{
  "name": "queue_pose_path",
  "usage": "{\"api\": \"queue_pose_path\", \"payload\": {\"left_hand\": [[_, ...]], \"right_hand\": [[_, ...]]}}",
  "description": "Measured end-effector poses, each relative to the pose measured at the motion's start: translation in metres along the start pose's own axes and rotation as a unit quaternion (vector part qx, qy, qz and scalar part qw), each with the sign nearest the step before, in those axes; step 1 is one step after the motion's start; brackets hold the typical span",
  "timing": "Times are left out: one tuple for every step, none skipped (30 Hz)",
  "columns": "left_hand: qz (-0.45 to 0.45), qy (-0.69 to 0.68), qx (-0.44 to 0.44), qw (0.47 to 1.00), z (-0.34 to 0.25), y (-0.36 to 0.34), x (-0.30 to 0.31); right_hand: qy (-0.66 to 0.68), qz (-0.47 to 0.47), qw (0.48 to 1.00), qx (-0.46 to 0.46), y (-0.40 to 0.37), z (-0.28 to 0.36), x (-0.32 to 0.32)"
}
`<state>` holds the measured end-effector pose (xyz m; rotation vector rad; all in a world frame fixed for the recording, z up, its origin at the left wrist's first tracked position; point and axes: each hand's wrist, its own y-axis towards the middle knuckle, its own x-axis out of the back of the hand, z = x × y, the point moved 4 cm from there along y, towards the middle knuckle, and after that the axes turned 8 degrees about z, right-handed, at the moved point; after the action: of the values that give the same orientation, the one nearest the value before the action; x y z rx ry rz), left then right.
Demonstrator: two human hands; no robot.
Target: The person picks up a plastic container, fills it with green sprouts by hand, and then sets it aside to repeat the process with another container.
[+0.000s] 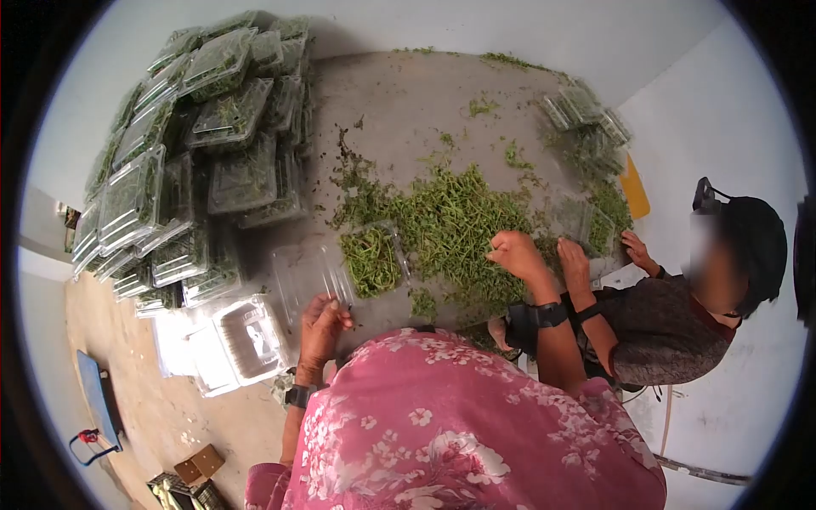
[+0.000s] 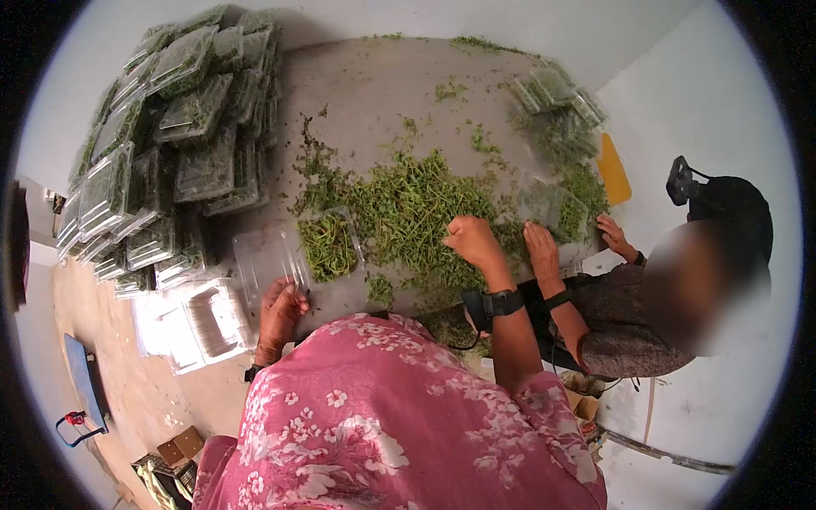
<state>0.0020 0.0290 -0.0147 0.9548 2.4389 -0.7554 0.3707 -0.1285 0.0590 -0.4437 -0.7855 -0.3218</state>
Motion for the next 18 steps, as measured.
{"api": "queue_pose_path", "payload": {"left_hand": [[0.0, 0.001, -0.001, 1.0, 0.0, 0.001, 0.0], [0.0, -0.001, 0.001, 1.0, 0.0, 0.001, -0.001], [0.0, -0.003, 0.003, 1.0, 0.0, 0.001, -0.001], [0.0, -0.005, 0.004, 1.0, -0.001, 0.001, -0.002], [0.001, -0.003, 0.004, 1.0, -0.001, 0.001, -0.002], [0.001, 0.0, 0.004, 1.0, -0.001, 0.001, -0.002], [0.001, 0.002, 0.003, 1.0, -0.002, 0.001, -0.002], [0.0, 0.004, 0.005, 1.0, -0.002, 0.001, -0.002], [-0.002, 0.006, 0.006, 1.0, -0.002, 0.001, -0.002], [-0.005, 0.008, 0.008, 1.0, -0.002, 0.0, -0.001], [-0.004, 0.009, 0.006, 1.0, -0.002, 0.0, -0.001], [-0.004, 0.011, 0.005, 1.0, -0.002, 0.0, -0.001], [-0.003, 0.012, 0.002, 1.0, -0.002, 0.0, -0.001], [-0.003, 0.009, 0.0, 1.0, -0.002, 0.0, -0.001], [-0.003, 0.007, -0.002, 1.0, -0.001, 0.0, -0.001], [-0.003, 0.004, -0.003, 1.0, -0.001, 0.0, -0.001], [-0.002, 0.006, -0.004, 1.0, -0.001, 0.0, -0.001], [-0.001, 0.008, -0.004, 1.0, -0.001, 0.0, -0.001]], "right_hand": [[0.042, -0.03, 0.999, 0.016, -0.002, 0.001, 0.002], [0.034, -0.034, 0.999, 0.011, -0.002, 0.002, 0.003], [0.026, -0.039, 0.999, 0.007, 0.0, 0.007, 0.006], [0.018, -0.043, 0.999, 0.003, 0.0, 0.013, 0.008], [0.024, -0.034, 0.999, 0.003, 0.0, 0.022, 0.006], [0.03, -0.026, 0.999, 0.003, 0.001, 0.033, 0.003], [0.035, -0.016, 0.999, 0.003, 0.003, 0.04, -0.001], [-0.018, -0.012, 1.0, 0.023, 0.005, 0.045, -0.006], [-0.072, -0.007, 0.996, 0.042, 0.007, 0.049, -0.012], [-0.125, -0.002, 0.99, 0.062, 0.009, 0.05, -0.018], [-0.143, -0.004, 0.988, 0.063, 0.012, 0.043, -0.025], [-0.161, -0.006, 0.985, 0.063, 0.016, 0.032, -0.035], [-0.18, -0.009, 0.982, 0.064, 0.02, 0.024, -0.043], [-0.19, -0.038, 0.978, 0.082, 0.02, 0.018, -0.05], [-0.2, -0.067, 0.973, 0.099, 0.016, 0.019, -0.054], [-0.209, -0.096, 0.966, 0.115, 0.014, 0.019, -0.056], [-0.179, -0.067, 0.977, 0.097, 0.016, 0.013, -0.056], [-0.149, -0.038, 0.985, 0.077, 0.016, 0.017, -0.051]]}}
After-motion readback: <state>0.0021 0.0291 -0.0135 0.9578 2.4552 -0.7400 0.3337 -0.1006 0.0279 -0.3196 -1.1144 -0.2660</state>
